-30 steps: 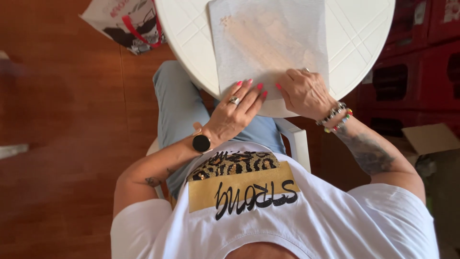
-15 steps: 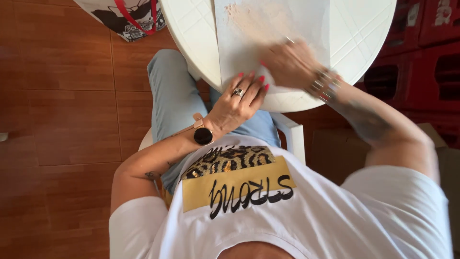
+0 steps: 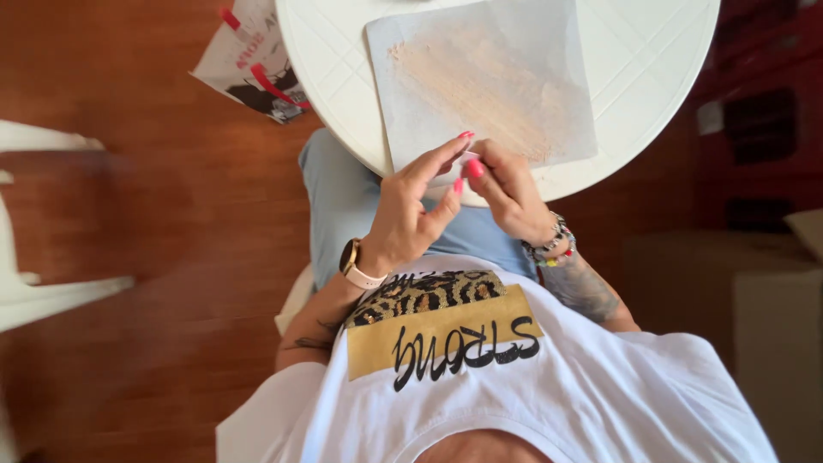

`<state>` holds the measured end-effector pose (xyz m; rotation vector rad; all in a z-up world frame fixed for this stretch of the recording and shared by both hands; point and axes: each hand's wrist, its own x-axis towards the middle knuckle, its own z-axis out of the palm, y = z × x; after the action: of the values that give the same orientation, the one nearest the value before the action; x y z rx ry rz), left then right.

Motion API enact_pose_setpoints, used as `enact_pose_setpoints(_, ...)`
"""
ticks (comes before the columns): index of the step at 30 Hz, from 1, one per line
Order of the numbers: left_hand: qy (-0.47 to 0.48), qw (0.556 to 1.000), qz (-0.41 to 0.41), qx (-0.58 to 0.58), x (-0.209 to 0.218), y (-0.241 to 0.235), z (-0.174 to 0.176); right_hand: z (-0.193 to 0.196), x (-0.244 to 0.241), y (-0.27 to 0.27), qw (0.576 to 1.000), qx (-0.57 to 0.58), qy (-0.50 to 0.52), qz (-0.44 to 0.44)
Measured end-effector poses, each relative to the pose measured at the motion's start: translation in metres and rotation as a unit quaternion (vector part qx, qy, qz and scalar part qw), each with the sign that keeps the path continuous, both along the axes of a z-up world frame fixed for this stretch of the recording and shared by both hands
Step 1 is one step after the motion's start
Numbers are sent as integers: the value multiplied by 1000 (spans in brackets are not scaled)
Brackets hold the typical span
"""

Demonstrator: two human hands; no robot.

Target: Spreading paste on a board and manipulating small craft materials with hands

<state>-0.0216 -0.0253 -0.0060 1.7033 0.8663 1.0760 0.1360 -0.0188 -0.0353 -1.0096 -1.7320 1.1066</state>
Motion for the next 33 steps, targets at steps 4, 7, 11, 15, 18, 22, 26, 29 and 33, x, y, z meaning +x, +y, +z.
enact_pose_setpoints(4,-33,999,13,-33,3,4,-4,14,-9,3,997,-22,74,9)
enact_pose_setpoints(7,-52,997,11,-48,5,3,-5,12,-5,3,995,-25,93,8)
enact_pose_setpoints(11,-66,996,15,-63,7,3,-9,0,-3,2,994,-25,104,12)
enact_pose_setpoints(15,-61,996,15,-57,8,3,-6,-15,-2,1,993,-9,120,12)
enact_pose_setpoints(18,-58,997,19,-55,8,3,-6,-17,-3,0,991,-14,129,13)
enact_pose_setpoints(22,-62,996,27,-50,8,2,-7,-20,-3,0,992,-2,123,17)
enact_pose_setpoints(26,-65,997,27,-45,7,1,-11,-15,-3,0,995,2,102,12)
enact_pose_setpoints(29,-40,999,31,-14,8,-1,-8,-9,-6,2,998,29,54,-19)
enact_pose_setpoints(33,174,958,96,208,3,-3,-38,-12,34,12,983,127,-130,16)
